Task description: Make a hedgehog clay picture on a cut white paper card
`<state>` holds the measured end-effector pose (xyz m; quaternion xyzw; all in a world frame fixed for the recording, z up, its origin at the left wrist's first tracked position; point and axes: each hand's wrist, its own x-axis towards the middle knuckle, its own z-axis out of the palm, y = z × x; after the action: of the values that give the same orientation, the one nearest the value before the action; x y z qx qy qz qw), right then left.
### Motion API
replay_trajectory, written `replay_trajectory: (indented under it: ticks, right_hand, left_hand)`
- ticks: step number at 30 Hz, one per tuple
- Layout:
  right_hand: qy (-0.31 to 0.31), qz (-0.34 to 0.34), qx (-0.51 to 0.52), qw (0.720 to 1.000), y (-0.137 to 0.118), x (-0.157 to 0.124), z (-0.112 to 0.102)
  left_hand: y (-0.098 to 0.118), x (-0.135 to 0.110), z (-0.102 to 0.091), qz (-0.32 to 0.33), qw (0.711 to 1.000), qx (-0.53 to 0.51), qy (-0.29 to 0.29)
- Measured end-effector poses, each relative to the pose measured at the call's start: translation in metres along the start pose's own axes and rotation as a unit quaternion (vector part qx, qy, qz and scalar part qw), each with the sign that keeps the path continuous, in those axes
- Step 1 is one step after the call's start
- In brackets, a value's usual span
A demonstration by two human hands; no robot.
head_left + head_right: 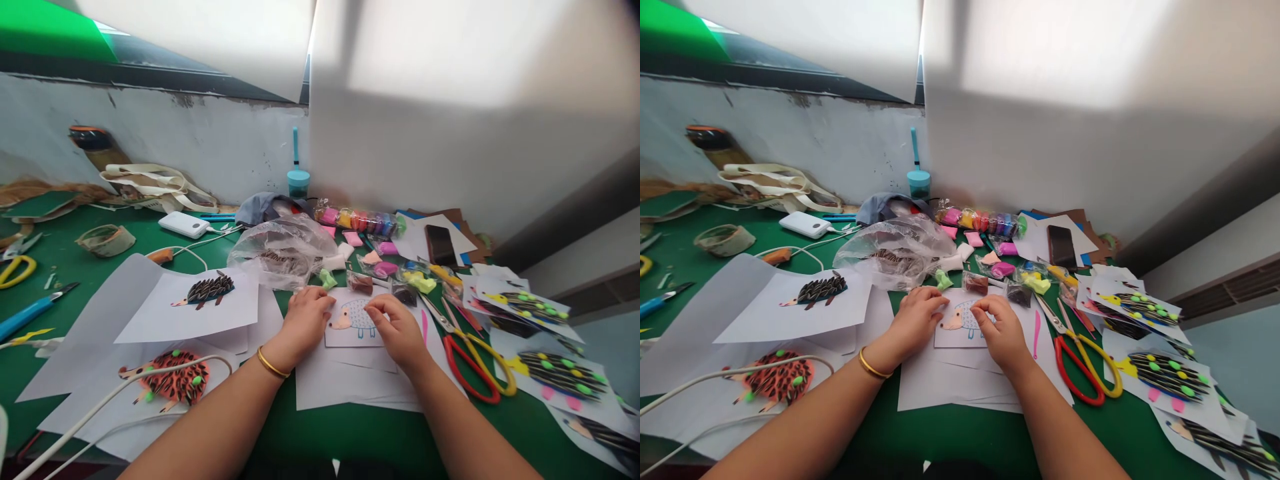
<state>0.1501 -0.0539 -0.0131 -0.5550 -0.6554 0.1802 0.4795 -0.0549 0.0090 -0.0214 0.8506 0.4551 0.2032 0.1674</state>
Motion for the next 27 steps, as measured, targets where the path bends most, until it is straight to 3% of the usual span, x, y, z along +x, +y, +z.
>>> replay_trajectory:
  ticks: [11,18,27]
  right_hand:
    - [-0.040,0.123,0.117,0.985,-0.003,-0.005,0.006]
    - [-0.064,0.139,0.153,0.976,-0.008,-0.003,0.006]
    - [-0.043,0.110,0.124,0.985,-0.006,-0.004,0.007]
  left_hand:
    - [0.001,0.001,0.000,-0.025,0.999,0.024,-0.014]
    - [-0.002,0.002,0.002,-0.028,0.999,0.036,-0.017]
    - [-0.001,0.002,0.000,-0.035,0.999,0.034,-0.021]
